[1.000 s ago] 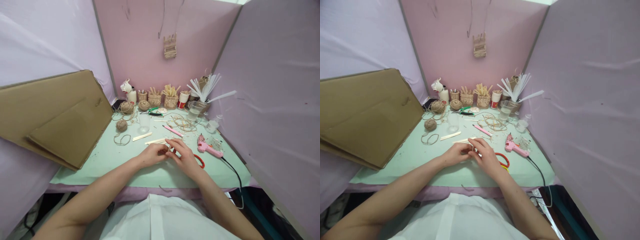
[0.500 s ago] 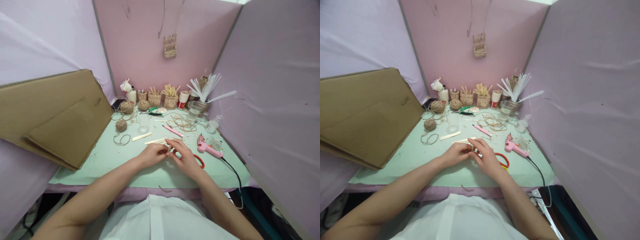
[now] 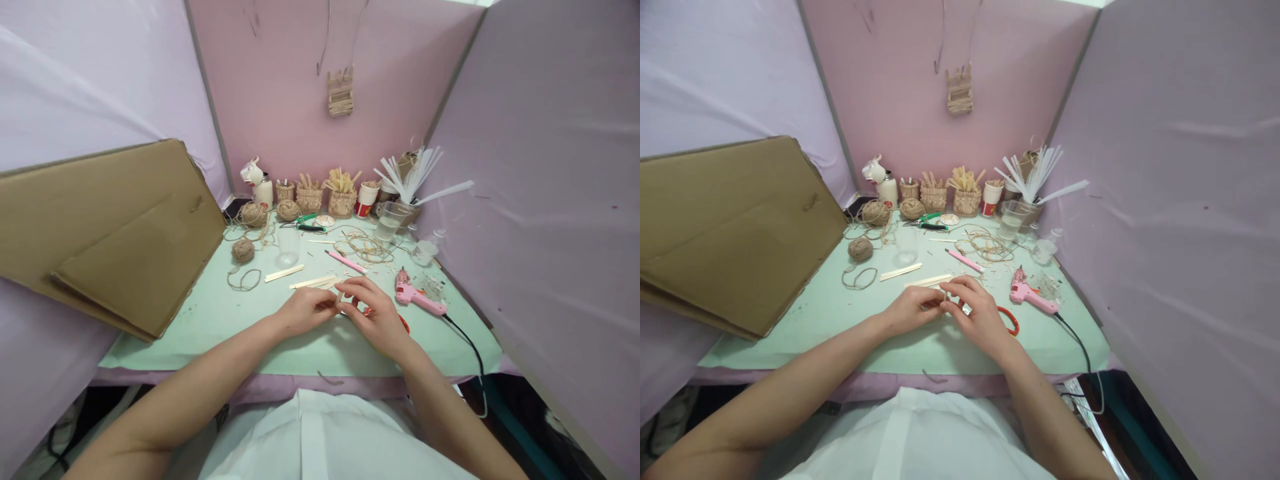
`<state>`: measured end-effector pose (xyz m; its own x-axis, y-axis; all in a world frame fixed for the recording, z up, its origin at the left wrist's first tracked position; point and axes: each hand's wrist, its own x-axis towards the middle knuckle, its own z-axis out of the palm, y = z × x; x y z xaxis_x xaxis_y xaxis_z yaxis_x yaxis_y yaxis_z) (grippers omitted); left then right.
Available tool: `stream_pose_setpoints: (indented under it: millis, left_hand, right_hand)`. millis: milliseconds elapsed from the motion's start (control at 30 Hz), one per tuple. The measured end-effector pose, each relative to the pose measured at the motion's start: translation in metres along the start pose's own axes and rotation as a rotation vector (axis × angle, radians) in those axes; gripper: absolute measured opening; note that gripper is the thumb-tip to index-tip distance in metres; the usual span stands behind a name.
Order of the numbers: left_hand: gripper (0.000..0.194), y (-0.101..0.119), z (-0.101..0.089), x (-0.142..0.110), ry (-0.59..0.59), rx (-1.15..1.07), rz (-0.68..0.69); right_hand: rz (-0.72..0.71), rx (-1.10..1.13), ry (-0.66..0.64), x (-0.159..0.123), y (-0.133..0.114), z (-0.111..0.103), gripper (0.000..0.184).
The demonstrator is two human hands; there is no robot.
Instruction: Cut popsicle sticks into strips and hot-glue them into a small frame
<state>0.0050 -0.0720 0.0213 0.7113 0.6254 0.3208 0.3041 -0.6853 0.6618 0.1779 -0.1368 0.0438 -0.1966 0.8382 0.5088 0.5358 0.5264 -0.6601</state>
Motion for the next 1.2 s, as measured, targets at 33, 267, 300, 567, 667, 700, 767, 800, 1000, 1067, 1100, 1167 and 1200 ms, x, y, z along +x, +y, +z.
stream_pose_setpoints:
  millis: [33, 267, 300, 567, 667, 700, 767, 800, 1000, 1067, 1100, 1167, 1200]
  left_hand:
    - [0.022, 0.0, 0.0, 0.0, 0.001, 0.008, 0.006]
    - [0.018, 0.001, 0.0, -0.001, 0.012, -0.007, 0.018]
    - [0.018, 0.001, 0.0, -0.001, 0.01, -0.002, 0.02]
    - [0.022, 0.0, 0.003, -0.002, 0.044, 0.077, 0.036]
    - [0.019, 0.001, 0.004, -0.002, 0.049, 0.072, 0.039]
    - [0.019, 0.002, 0.004, -0.001, 0.052, 0.071, 0.035]
    - [0.019, 0.004, 0.005, -0.001, 0.051, 0.074, 0.018]
    - [0.02, 0.005, 0.005, -0.001, 0.049, 0.079, 0.007]
    - [0.015, 0.009, 0.008, -0.002, 0.084, 0.087, -0.039]
    - [0.014, 0.008, 0.01, -0.003, 0.093, 0.085, -0.053]
    - [0.014, 0.007, 0.012, -0.003, 0.096, 0.089, -0.059]
    - [0.013, 0.007, 0.014, -0.003, 0.097, 0.106, -0.071]
    - [0.014, 0.008, 0.014, -0.003, 0.096, 0.11, -0.08]
  right_hand:
    - [0.005, -0.009, 0.011, 0.0, -0.001, 0.0, 0.029]
    - [0.014, -0.33, 0.194, 0.001, -0.006, 0.007, 0.011]
    - [-0.007, -0.383, 0.208, 0.002, -0.007, 0.008, 0.014]
    - [-0.053, -0.534, 0.231, 0.007, -0.012, 0.017, 0.02]
    - [-0.051, -0.548, 0.209, 0.007, -0.013, 0.016, 0.021]
    - [-0.045, -0.554, 0.196, 0.007, -0.014, 0.016, 0.021]
    - [-0.026, -0.56, 0.173, 0.007, -0.014, 0.015, 0.022]
    - [-0.015, -0.56, 0.166, 0.007, -0.014, 0.015, 0.022]
    - [0.001, -0.533, 0.16, 0.008, -0.014, 0.014, 0.021]
    - [0.016, -0.531, 0.138, 0.009, -0.013, 0.014, 0.021]
    - [0.029, -0.527, 0.123, 0.01, -0.013, 0.014, 0.021]
    - [0.055, -0.509, 0.102, 0.012, -0.012, 0.014, 0.02]
    - [0.065, -0.496, 0.097, 0.012, -0.012, 0.013, 0.02]
